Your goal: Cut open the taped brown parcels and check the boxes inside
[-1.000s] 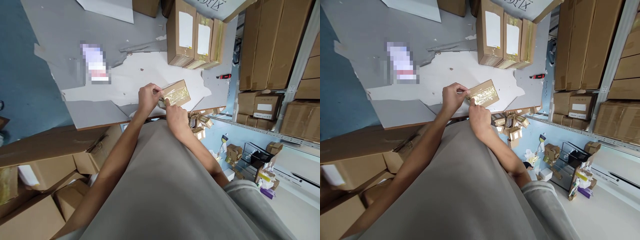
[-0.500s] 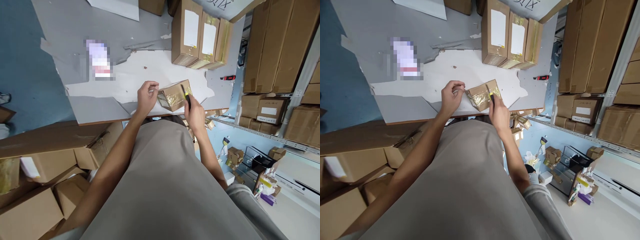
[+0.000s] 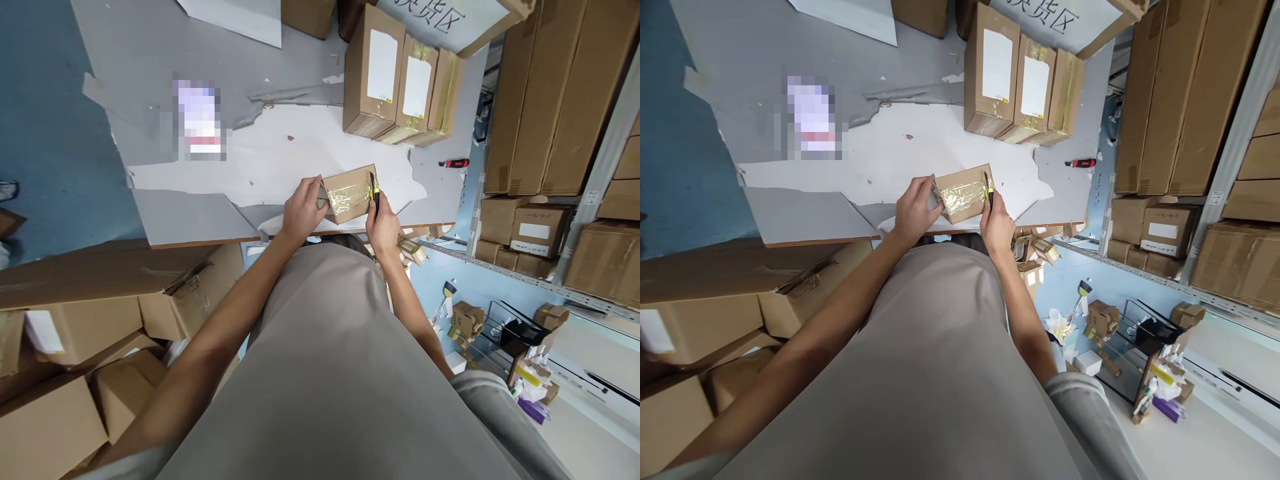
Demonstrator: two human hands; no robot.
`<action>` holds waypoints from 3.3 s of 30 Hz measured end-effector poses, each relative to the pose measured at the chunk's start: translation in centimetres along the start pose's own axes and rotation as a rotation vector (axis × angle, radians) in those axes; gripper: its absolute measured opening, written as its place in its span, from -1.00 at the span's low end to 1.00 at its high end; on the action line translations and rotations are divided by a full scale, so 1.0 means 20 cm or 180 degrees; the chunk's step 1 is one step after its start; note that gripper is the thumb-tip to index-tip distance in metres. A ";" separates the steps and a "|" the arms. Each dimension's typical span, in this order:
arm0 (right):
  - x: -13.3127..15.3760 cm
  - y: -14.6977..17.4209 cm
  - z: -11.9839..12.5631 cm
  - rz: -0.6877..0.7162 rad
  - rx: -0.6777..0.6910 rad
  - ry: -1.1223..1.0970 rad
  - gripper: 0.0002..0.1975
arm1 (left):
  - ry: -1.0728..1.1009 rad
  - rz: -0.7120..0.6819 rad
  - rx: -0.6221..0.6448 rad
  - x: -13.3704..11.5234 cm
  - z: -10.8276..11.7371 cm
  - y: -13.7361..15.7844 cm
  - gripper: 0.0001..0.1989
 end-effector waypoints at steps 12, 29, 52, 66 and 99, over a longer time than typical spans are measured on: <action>-0.02 -0.03 -0.01 0.0023 -0.0063 -0.0115 -0.39 | 0.0161 -0.0244 0.0450 0.03 0.02 -0.03 -0.17; -0.36 -0.47 -0.08 -0.0396 0.0360 -0.2352 -0.25 | -0.0160 -0.0508 0.0634 -0.38 -0.11 -0.10 0.22; -0.82 -0.62 -0.30 0.0040 0.1069 -0.2505 -0.40 | -0.1386 -0.0728 0.1407 -0.33 -0.65 -0.23 -0.21; -0.62 -0.48 0.06 0.0800 0.1384 0.0041 -0.33 | -0.1220 -0.0759 0.1288 -0.30 -0.68 -0.23 -0.36; -0.41 -0.39 0.08 0.0184 0.1567 0.0795 -0.28 | -0.0856 -0.0730 0.1238 -0.31 -0.71 -0.25 -0.39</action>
Point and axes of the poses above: each hand's wrist, its own y-axis away from the middle knuckle, its own z-axis out of the back of the hand, x = y × z, the point moved 3 cm from there along -y, towards the middle knuckle, and after that the axes turned 2 degrees about -x, right-handed, at the moved point
